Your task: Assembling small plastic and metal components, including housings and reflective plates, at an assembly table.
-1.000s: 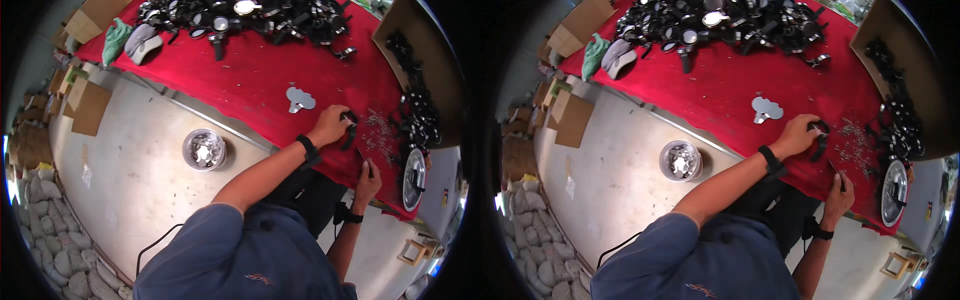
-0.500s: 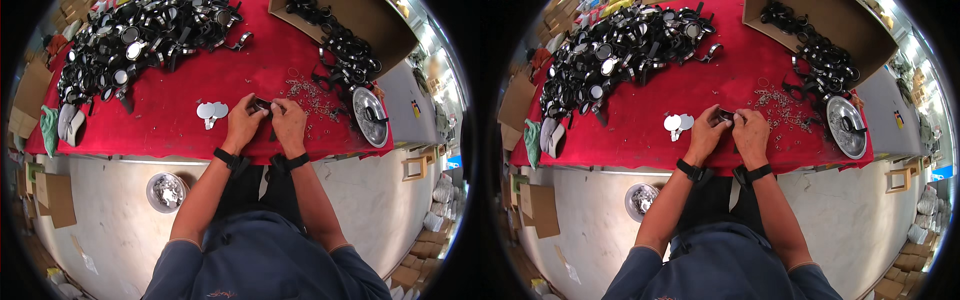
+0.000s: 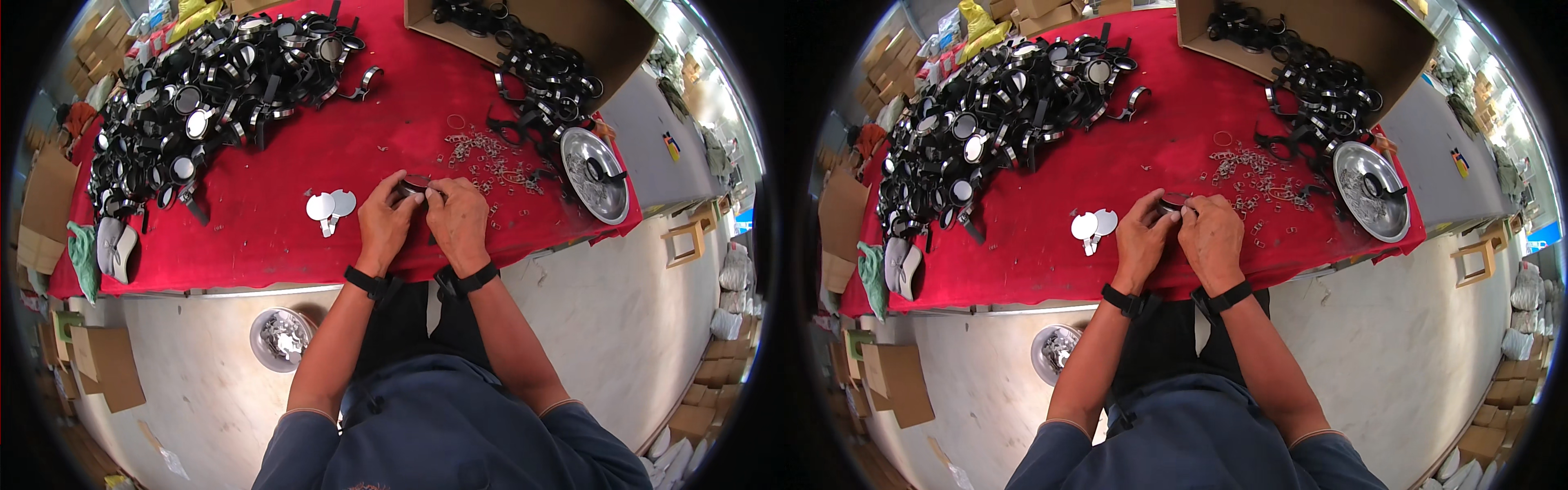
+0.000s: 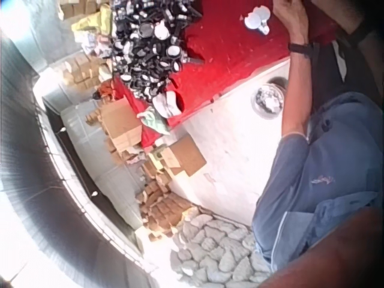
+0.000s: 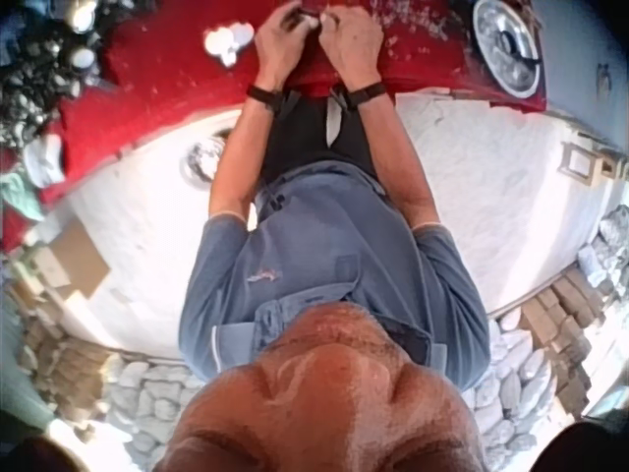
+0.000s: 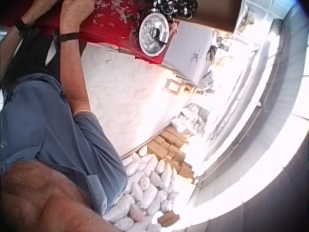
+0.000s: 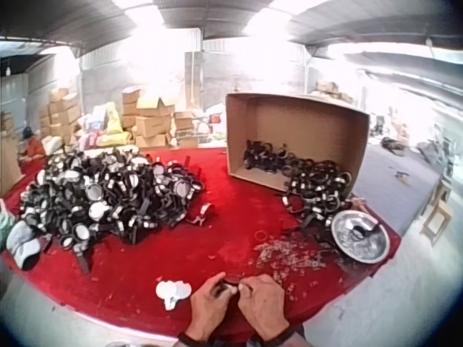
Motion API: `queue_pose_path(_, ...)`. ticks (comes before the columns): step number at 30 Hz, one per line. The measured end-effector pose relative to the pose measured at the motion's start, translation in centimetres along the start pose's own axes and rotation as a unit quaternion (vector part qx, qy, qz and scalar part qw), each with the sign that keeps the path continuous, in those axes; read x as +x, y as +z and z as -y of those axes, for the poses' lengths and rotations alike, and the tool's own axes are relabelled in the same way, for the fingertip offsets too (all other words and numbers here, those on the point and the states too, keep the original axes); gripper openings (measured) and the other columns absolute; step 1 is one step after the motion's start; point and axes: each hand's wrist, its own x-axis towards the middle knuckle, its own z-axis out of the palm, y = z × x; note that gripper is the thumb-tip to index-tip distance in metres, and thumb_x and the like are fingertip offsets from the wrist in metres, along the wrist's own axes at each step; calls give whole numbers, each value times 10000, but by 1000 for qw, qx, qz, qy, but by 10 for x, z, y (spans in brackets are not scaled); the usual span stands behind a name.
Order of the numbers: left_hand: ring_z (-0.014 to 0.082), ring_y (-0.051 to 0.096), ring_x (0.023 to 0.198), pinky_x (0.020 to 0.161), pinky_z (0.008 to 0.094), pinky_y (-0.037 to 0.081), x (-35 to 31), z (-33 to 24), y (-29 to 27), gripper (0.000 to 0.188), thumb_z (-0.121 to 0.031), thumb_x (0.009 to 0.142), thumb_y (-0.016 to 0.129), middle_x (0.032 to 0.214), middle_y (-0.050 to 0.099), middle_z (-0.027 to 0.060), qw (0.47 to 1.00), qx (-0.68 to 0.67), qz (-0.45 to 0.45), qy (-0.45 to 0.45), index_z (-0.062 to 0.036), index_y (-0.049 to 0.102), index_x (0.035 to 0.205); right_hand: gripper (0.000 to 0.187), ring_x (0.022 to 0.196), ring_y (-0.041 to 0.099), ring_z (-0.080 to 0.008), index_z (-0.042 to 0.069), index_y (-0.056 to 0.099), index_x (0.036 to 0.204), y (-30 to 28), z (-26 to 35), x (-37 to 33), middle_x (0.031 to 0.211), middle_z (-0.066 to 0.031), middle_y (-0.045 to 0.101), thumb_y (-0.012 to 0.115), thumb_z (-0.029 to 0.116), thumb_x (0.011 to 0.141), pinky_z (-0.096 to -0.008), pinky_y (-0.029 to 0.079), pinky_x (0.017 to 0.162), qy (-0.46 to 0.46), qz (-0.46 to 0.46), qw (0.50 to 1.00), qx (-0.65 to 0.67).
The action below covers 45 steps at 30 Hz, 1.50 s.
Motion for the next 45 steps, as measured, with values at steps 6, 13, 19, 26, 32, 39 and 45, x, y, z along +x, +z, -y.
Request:
queue_pose_path(6,235,748,1155,990,337,600,-1,11,-2,490,-79,959,808,1364,729,181,990,106,-33,82,-1,698,1430,168,921,745,-395,8,815,1021,2,-1,-7,995,-181,742,745,126,923,-478,597,831,-4,1,1000,8)
queue_pose_path(13,269,778,1099,939,364,620,4,26,-3,368,-71,949,794,1348,739,217,977,144,-33,154,-10,760,1310,242,887,747,-404,19,814,1022,-5,-3,-4,983,-206,743,740,242,964,-491,596,810,-25,36,999,2)
queue_pose_path(19,173,730,1129,1007,314,588,4,16,-17,366,3,1011,749,1261,763,125,998,-61,23,27,64,696,1369,539,636,728,-327,-33,771,1041,-1,-25,13,734,-167,702,643,491,1053,-445,574,619,274,134,928,215)
queue_pose_path(26,281,724,1240,1088,384,563,9,-11,-48,391,-45,1019,742,1385,730,176,971,184,68,138,40,687,1397,334,505,617,-198,-6,694,741,41,-18,13,652,-86,639,663,238,967,-356,492,463,381,161,794,446)
queue_pose_path(32,365,637,1398,1194,431,484,-4,-31,-48,527,-131,969,798,1518,654,210,913,345,72,206,15,656,1456,454,667,784,-341,-110,737,810,41,-3,16,773,-287,743,656,316,944,-455,619,643,381,178,871,255)
queue_pose_path(39,402,554,1492,1237,462,445,0,-31,-49,662,-165,841,901,1513,655,228,898,366,158,184,4,669,1438,410,869,770,-452,-76,767,926,19,-16,-1,854,-312,745,670,319,979,-509,613,813,315,171,888,288)
queue_pose_path(45,413,582,1454,1205,472,476,10,-36,-35,631,-168,820,915,1463,682,232,910,339,142,190,2,700,1388,110,887,746,-355,63,786,958,-83,-113,-30,882,-145,764,810,128,873,-472,592,805,131,4,991,-12)
